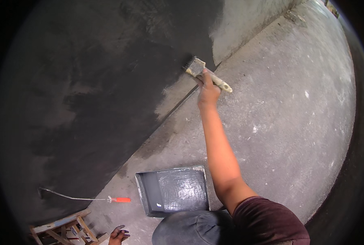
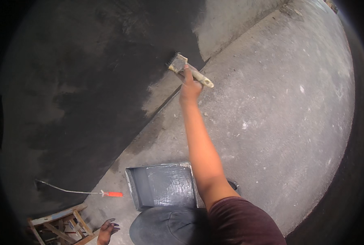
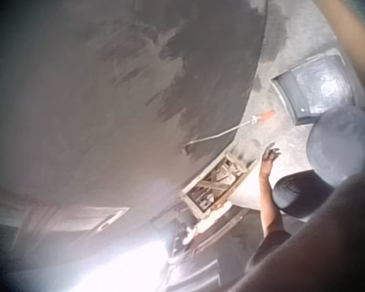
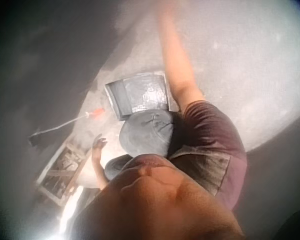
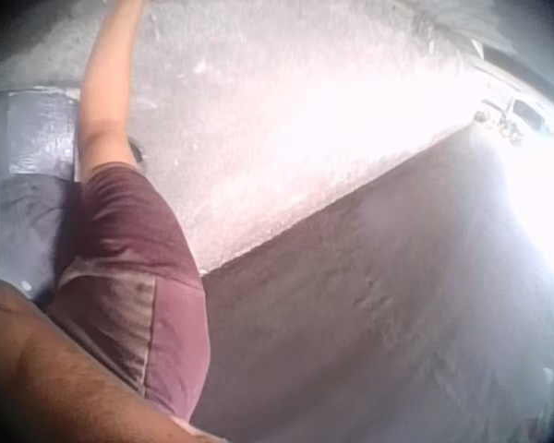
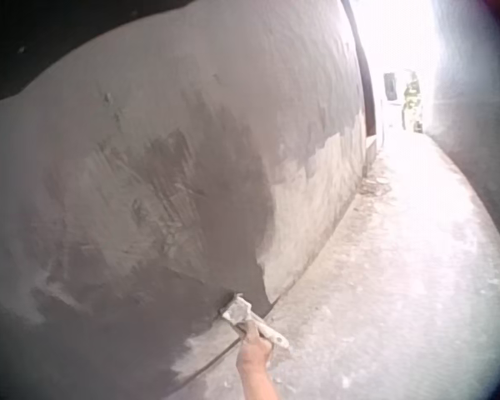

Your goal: The person kneels on the floor and uses a paintbrush to apply grey paint to the lower section of a concrete wall. They repeatedly dip the brush into a paint tray to reload paint and continue brushing along the wall's base.

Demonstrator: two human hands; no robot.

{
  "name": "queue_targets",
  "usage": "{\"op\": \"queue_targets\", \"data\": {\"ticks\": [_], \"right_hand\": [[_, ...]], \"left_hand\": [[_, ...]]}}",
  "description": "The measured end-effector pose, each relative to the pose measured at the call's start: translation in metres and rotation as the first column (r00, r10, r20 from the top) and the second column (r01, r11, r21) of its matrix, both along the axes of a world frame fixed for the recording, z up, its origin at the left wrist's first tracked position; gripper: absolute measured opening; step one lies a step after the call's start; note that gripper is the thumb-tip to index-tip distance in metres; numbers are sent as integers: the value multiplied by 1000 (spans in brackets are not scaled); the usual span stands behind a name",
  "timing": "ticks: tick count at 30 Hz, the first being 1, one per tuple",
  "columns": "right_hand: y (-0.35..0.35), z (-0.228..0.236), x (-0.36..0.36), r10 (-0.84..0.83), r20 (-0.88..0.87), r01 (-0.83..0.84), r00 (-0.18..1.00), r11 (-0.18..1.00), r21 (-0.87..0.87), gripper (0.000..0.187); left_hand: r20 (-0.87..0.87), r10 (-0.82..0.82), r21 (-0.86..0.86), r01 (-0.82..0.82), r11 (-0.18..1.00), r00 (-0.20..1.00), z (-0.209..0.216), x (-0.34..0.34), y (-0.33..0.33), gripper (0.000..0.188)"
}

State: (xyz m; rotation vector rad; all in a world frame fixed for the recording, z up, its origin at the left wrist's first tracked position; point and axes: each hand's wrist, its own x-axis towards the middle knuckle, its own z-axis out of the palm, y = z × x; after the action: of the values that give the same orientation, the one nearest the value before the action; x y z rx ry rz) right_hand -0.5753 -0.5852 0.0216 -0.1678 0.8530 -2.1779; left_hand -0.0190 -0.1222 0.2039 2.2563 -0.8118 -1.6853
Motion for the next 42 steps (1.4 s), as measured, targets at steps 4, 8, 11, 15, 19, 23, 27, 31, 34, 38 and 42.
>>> {"op": "queue_targets", "data": {"ticks": [4, 8, 11, 15, 19, 23, 27, 31, 34, 38, 42], "right_hand": [[5, -2, 2, -117, -49, 118, 992, 993, 12, 40], [14, -35, 4, 47, -60, -39, 997, 991, 125, 41], [13, -22, -9, -50, -37, 53, 998, 996, 74, 38], [11, -14, 2, 51, -94, -47, 994, 998, 43, 35], [23, 5, 18, -13, -141, 25, 990, 997, 80, 35], [27, -9, 44, 87, -164, -47, 983, 971, 233, 37], [44, 7, 48, 101, -14, -98, 995, 989, 114, 39], [50, 9, 52, 269, -149, -228, 952, 942, 248, 34], [67, 9, 68, 398, -17, -392, 917, 910, 137, 29], [48, 11, 54, 248, -304, -144, 920, 934, 328, 29], [-19, 6, -29, 7, -145, 20, 989, 983, 184, 32]], "left_hand": [[11, 1, -22, -1, 1000, 1000, -1, 5, 4, 50], [-8, -14, -31, 14, 999, 1000, -3, 6, -1, 50], [-8, -21, -36, 21, 999, 1000, -3, 6, 1, 50], [2, -51, -30, 51, 998, 999, -6, 2, -7, 50], [163, -13, 10, 11, 1000, 986, -6, 0, 3, 41], [140, -38, 12, 37, 999, 989, -11, 4, -1, 42], [157, -22, 4, 22, 1000, 987, -3, 7, 5, 43], [148, -49, 22, 46, 999, 988, -11, 3, 2, 44], [158, -43, 22, 40, 999, 986, -9, 6, 3, 43], [151, -15, 7, 14, 1000, 988, -2, 2, 7, 42], [124, -12, -17, 14, 1000, 992, -7, -2, 5, 41]]}}
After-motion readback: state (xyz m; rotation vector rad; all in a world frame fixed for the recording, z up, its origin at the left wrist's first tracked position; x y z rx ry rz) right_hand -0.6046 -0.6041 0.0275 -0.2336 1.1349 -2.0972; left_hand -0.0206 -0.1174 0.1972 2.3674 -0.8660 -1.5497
